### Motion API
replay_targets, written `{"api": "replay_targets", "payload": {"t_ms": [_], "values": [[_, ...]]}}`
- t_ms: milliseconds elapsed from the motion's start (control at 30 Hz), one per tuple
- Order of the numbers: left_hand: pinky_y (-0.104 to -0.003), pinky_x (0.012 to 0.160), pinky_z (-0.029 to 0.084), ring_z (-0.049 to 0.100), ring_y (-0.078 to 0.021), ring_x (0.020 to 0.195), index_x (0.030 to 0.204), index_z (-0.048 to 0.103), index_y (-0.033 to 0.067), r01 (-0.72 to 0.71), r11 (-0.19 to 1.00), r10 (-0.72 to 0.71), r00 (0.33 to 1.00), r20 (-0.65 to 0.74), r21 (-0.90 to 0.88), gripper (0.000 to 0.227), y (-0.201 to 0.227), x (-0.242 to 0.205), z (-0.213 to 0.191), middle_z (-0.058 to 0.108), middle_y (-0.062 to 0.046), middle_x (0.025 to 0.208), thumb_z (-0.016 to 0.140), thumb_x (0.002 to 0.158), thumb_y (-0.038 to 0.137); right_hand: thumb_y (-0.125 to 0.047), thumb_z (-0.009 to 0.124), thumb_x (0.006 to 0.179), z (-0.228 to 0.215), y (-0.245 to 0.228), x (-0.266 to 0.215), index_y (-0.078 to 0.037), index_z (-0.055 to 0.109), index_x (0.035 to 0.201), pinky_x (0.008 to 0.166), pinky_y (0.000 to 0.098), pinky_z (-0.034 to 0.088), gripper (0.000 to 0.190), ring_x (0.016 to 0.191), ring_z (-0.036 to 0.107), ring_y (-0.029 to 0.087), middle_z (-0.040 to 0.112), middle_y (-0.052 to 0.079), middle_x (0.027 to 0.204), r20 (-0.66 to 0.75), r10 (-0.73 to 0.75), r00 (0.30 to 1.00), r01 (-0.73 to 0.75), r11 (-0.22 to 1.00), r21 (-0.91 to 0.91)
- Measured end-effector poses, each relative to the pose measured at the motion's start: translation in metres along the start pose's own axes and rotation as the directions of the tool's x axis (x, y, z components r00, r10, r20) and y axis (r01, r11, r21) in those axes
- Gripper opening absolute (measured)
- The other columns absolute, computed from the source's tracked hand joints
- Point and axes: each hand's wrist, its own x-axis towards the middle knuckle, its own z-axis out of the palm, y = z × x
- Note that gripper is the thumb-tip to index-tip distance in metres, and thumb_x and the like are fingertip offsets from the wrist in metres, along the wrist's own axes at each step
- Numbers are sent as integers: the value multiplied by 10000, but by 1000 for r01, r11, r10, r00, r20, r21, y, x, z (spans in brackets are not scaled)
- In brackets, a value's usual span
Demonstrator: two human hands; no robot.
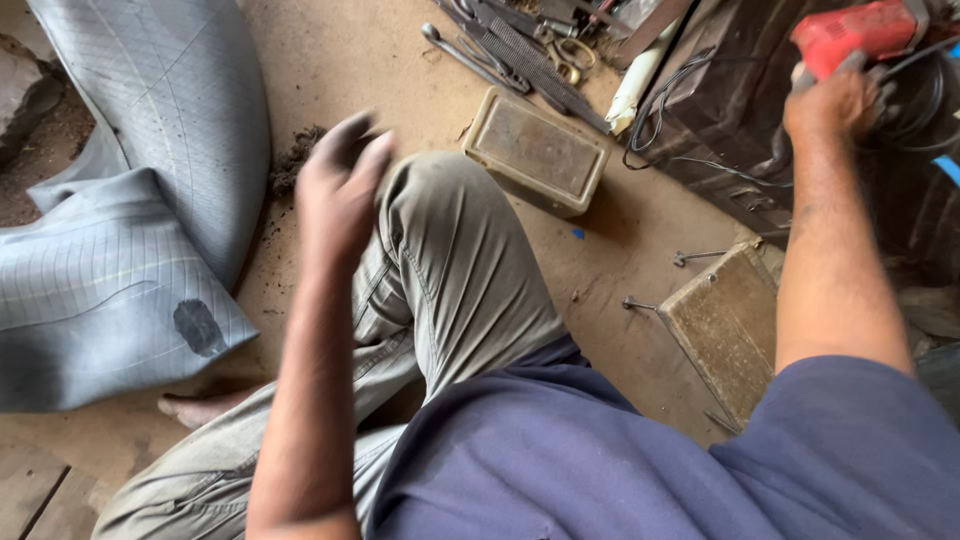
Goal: The person uses a red power drill with a grinding attachment to abrade a specific area on a large grey tire. They repeatedly grind the surface, pause to inspect the texture with their fingers, and continue the process. The person also opens a plastic toolbox to retrieve small metal parts.
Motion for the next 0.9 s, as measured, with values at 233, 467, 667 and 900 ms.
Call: {"api": "replay_targets", "payload": {"t_ms": [233, 467, 667, 900], "values": [[-358, 1009, 582, 698, -224, 1176, 1389, 567, -22, -53, 996, 47, 996, 73, 78, 516, -14, 66, 56, 701, -177, 1279, 707, 985, 268, -381, 751, 1033, -52, -145, -127, -86, 352, 1671, 1358, 511, 328, 809, 1597, 382, 396, 405, 191, 1686, -174, -662, 729, 640, 568, 518], [-297, 922, 580, 728, -190, 1036, 1309, 633, -30, 80, 995, -63, 968, -245, 61, 449, -70, 64, -45, 766, -143, 1162, 711, 970, 253, -475, 951, 614, -47, -214, -176, -158, 37, 1663, 1222, 577, 254, 1427, 1535, 140, 485, 98, 227, 1697, 539, -630, 559, 457, 776, 434], [-327, 956, 569, 709, -211, 1100, 1298, 653, -9, 231, 972, -202, 919, -339, 46, 447, -104, 52, -69, 739, -137, 1203, 714, 948, 263, -413, 968, 616, -5, -272, -173, -210, 11, 1683, 1234, 597, 252, 1448, 1531, 90, 540, 29, 253, 1706, 552, -661, 508, 508, 748, 428], [-335, 926, 573, 735, -191, 1038, 1282, 672, 85, 428, 888, -348, 865, -361, 170, 445, -109, 63, -48, 755, -96, 1150, 721, 902, 311, -370, 966, 653, -4, -407, -145, -242, 74, 1669, 1214, 576, 290, 1358, 1559, 90, 411, 41, 182, 1714, 457, -852, 255, 630, 505, 590]]}}
